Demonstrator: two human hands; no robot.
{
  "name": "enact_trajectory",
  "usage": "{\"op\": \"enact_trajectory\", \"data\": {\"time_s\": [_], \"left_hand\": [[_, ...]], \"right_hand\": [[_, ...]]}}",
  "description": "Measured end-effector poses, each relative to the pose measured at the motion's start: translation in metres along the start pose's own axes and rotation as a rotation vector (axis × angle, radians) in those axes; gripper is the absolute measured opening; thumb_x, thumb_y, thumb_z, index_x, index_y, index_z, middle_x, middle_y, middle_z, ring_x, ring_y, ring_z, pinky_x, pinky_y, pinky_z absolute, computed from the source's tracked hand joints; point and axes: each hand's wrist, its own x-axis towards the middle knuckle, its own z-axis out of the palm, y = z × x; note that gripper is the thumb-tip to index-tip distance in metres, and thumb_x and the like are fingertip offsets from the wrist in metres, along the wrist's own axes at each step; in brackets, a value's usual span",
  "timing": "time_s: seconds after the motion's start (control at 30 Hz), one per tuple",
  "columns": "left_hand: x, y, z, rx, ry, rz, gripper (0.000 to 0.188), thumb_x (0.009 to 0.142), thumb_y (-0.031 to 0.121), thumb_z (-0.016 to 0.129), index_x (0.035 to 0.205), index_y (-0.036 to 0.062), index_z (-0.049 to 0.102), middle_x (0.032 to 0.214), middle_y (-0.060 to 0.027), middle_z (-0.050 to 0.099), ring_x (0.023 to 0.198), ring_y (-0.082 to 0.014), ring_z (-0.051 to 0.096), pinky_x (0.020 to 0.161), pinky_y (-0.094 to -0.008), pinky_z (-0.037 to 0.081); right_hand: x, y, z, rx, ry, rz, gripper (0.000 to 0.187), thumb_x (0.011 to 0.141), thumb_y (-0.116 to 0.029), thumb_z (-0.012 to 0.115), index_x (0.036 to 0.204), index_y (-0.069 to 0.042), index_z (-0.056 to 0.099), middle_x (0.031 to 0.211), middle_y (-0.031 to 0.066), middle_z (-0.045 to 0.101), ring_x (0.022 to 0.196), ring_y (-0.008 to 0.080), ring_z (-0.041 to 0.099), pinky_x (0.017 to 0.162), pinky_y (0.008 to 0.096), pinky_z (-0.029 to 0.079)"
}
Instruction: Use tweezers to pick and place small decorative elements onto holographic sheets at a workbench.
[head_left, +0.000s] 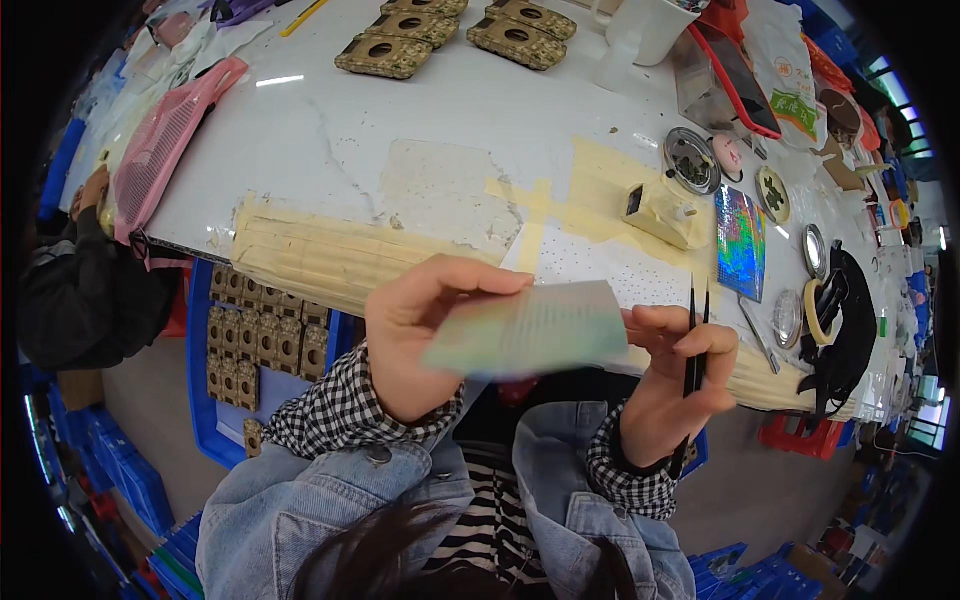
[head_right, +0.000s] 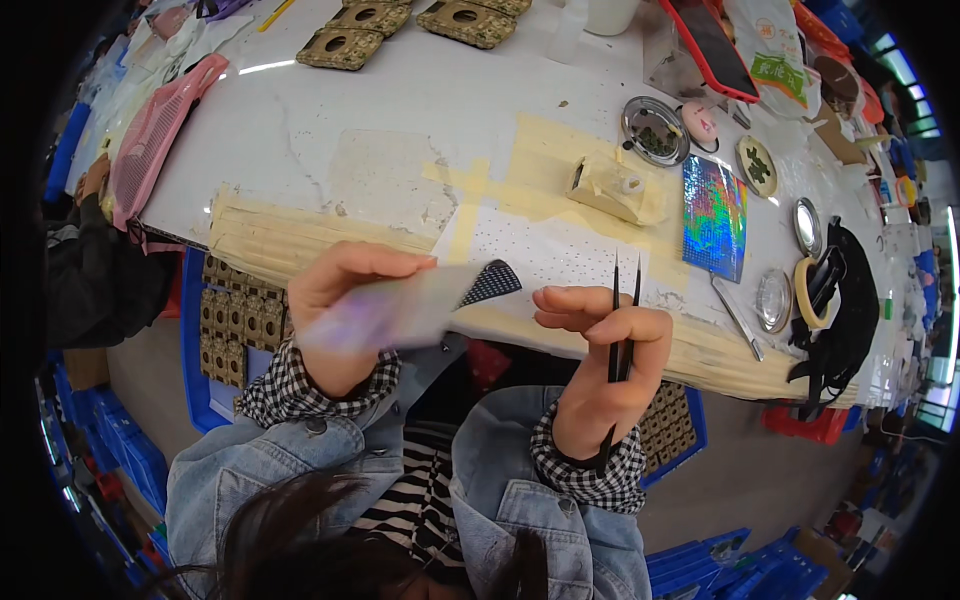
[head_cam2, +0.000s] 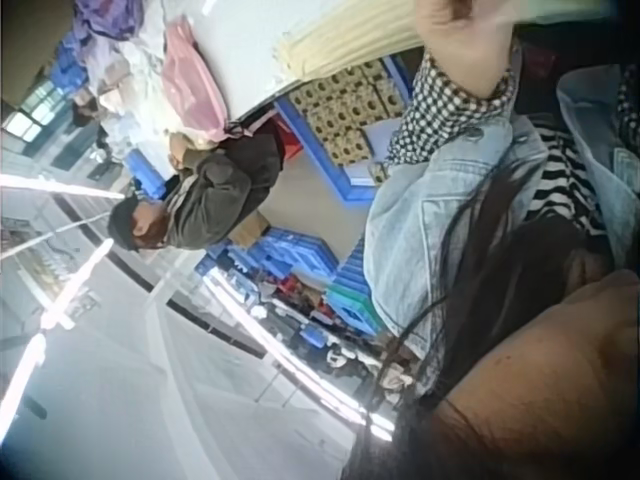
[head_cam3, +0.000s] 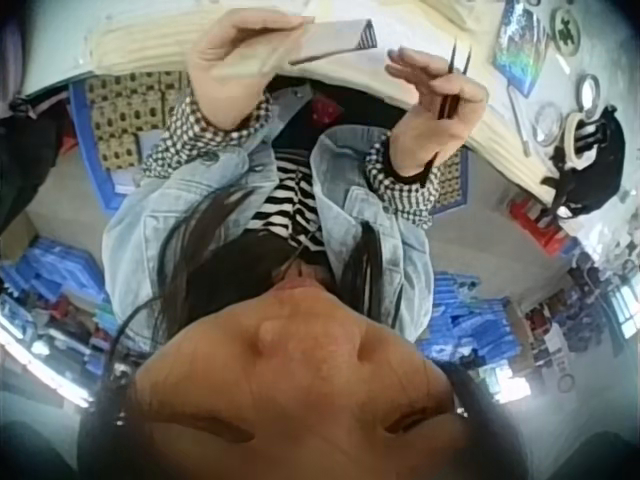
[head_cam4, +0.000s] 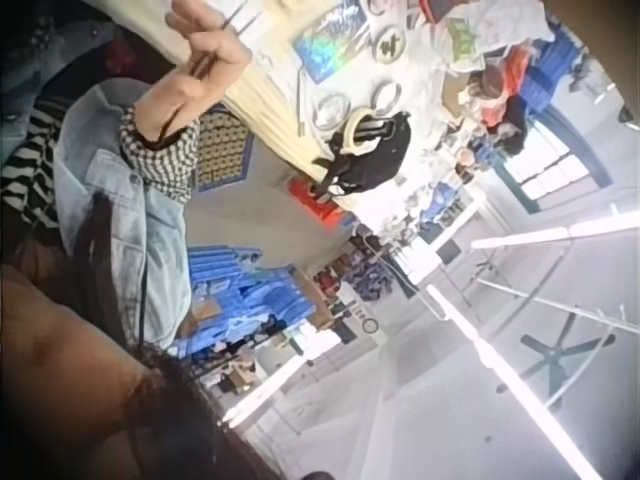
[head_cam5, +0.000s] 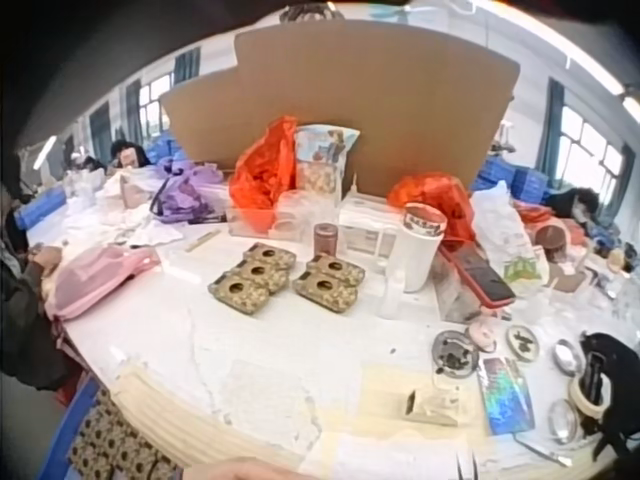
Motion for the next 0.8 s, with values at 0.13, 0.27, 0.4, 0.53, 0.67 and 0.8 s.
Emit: {"op": "enact_trajectory", "data": {"time_s": [0.13, 0.27, 0.4, 0.53, 0.67, 0.8], "left_hand": [[0.010, 0.001, 0.002, -0.315, 0.046, -0.333, 0.022, 0.088, -0.005, 0.060, 0.110, -0.0065, 0.059, 0.106, -0.0115, 0.066, 0.095, -0.0124, 0.063, 0.084, -0.0254, 0.052], [0.009, 0.003, 0.004, -0.346, 0.025, -0.400, 0.023, 0.089, -0.003, 0.060, 0.112, -0.0061, 0.058, 0.105, -0.0110, 0.066, 0.093, -0.0117, 0.063, 0.082, -0.0247, 0.052], [0.008, 0.004, 0.005, -0.362, 0.000, -0.451, 0.024, 0.089, -0.001, 0.061, 0.112, -0.0058, 0.058, 0.105, -0.0114, 0.067, 0.092, -0.0111, 0.063, 0.080, -0.0241, 0.052], [0.007, 0.003, 0.006, -0.397, 0.003, -0.453, 0.025, 0.089, -0.001, 0.061, 0.114, -0.0053, 0.057, 0.105, -0.0117, 0.067, 0.091, -0.0118, 0.064, 0.080, -0.0246, 0.053], [0.007, 0.006, 0.009, -0.406, 0.003, -0.485, 0.034, 0.087, -0.002, 0.063, 0.119, -0.0047, 0.051, 0.104, -0.0130, 0.067, 0.091, -0.0136, 0.065, 0.081, -0.0255, 0.053], [0.007, 0.005, 0.007, -0.400, -0.007, -0.523, 0.043, 0.085, -0.003, 0.064, 0.123, -0.0031, 0.044, 0.102, -0.0145, 0.067, 0.092, -0.0153, 0.066, 0.080, -0.0262, 0.054]], "right_hand": [[-0.004, 0.004, 0.007, -0.099, -0.015, -0.294, 0.071, 0.087, -0.065, 0.046, 0.113, 0.001, 0.043, 0.099, 0.0241, 0.061, 0.097, 0.0295, 0.062, 0.085, 0.0396, 0.051], [-0.003, -0.008, -0.003, -0.554, -0.361, -0.363, 0.065, 0.076, -0.047, 0.072, 0.121, -0.004, 0.052, 0.109, 0.0156, 0.067, 0.105, 0.0332, 0.059, 0.092, 0.0412, 0.048], [-0.001, -0.016, -0.001, -0.763, -0.507, -0.431, 0.055, 0.074, -0.048, 0.070, 0.108, -0.005, 0.064, 0.105, 0.0146, 0.068, 0.102, 0.0340, 0.061, 0.092, 0.0448, 0.049], [0.009, -0.016, -0.004, -0.695, -0.609, -0.446, 0.070, 0.074, -0.063, 0.058, 0.110, -0.004, 0.063, 0.101, 0.0125, 0.068, 0.103, 0.0338, 0.061, 0.094, 0.0488, 0.047], [0.001, 0.000, -0.002, -0.576, -0.500, -0.388, 0.070, 0.071, -0.058, 0.064, 0.113, -0.002, 0.060, 0.097, 0.0120, 0.068, 0.105, 0.0331, 0.061, 0.093, 0.0493, 0.048], [-0.003, -0.001, -0.002, -0.658, -0.474, -0.386, 0.066, 0.071, -0.056, 0.067, 0.107, -0.002, 0.062, 0.096, 0.0131, 0.067, 0.105, 0.0326, 0.062, 0.088, 0.0468, 0.052]]}}
